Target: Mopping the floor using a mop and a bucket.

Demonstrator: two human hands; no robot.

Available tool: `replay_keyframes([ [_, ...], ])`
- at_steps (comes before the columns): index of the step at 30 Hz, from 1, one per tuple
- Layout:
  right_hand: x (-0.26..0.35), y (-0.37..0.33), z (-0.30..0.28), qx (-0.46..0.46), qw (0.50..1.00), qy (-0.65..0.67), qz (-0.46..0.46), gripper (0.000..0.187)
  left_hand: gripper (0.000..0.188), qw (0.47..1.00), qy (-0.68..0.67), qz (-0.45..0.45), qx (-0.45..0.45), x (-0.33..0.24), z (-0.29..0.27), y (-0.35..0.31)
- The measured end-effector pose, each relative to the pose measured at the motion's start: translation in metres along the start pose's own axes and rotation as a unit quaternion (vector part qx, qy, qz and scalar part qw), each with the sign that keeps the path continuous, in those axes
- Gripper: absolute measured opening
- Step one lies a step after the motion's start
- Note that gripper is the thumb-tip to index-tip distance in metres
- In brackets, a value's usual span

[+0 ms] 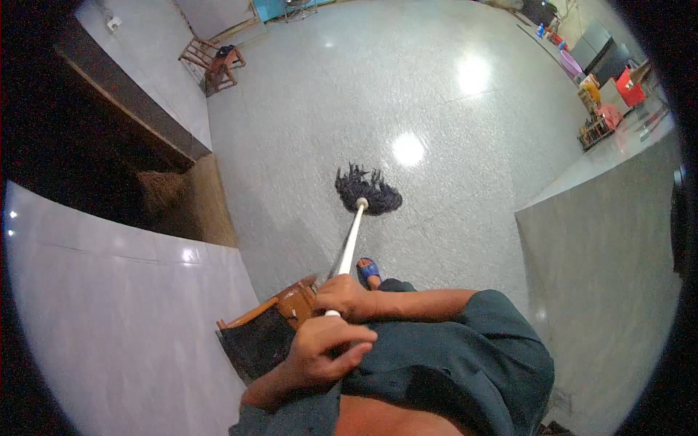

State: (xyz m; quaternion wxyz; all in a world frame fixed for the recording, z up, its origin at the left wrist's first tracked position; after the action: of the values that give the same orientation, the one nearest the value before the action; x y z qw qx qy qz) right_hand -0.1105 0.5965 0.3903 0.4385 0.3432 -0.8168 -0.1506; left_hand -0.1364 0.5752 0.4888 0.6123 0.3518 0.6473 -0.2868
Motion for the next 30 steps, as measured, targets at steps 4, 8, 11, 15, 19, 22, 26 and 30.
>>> replay_keyframes([
  [4, -0.087, -0.036, 0.020, 0.070, 0.992, -0.102, 0.021, 0.012, 0.010, 0.992, 0.119, -0.002, -0.042, 0.065, 0.003, 0.037],
  [8, -0.208, -0.075, 0.018, 0.070, 0.970, -0.206, 0.113, 0.012, 0.015, 0.986, 0.138, 0.076, -0.056, 0.177, 0.006, 0.092],
  [11, -0.265, -0.102, 0.007, 0.080, 0.959, -0.244, 0.118, 0.012, 0.018, 0.991, 0.125, 0.015, -0.041, 0.263, 0.012, 0.136],
  [15, -0.280, -0.103, 0.018, 0.013, 0.959, -0.229, 0.167, 0.017, 0.018, 0.987, 0.140, -0.011, -0.079, 0.279, -0.002, 0.134],
  [19, -0.215, -0.049, 0.043, 0.093, 0.979, -0.151, 0.102, 0.021, 0.015, 0.982, 0.032, -0.071, -0.172, 0.247, -0.053, 0.076],
  [22, -0.162, -0.005, 0.059, 0.009, 0.996, -0.076, 0.040, 0.021, 0.016, 0.963, -0.010, -0.146, -0.224, 0.190, -0.085, 0.022],
  [26, -0.086, 0.024, 0.119, 0.126, 0.990, -0.062, -0.009, 0.023, 0.016, 0.917, -0.030, -0.231, -0.323, 0.130, -0.107, -0.075],
  [30, 0.013, 0.036, 0.157, 0.201, 0.962, 0.099, -0.159, 0.022, 0.007, 0.842, -0.044, -0.274, -0.464, 0.057, -0.087, -0.162],
])
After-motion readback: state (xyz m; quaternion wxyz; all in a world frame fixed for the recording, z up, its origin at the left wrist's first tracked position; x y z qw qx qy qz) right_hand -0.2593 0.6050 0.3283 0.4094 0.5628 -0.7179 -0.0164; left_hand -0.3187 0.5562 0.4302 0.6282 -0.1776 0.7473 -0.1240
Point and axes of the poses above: each hand's wrist, its own y-axis towards the middle knuckle, its own z-axis out of the palm, x = y × z, the point moved 9 cm from there along y, towards the middle knuckle, and after that the axes turned 12 degrees about -y, right-handed, at the moved point
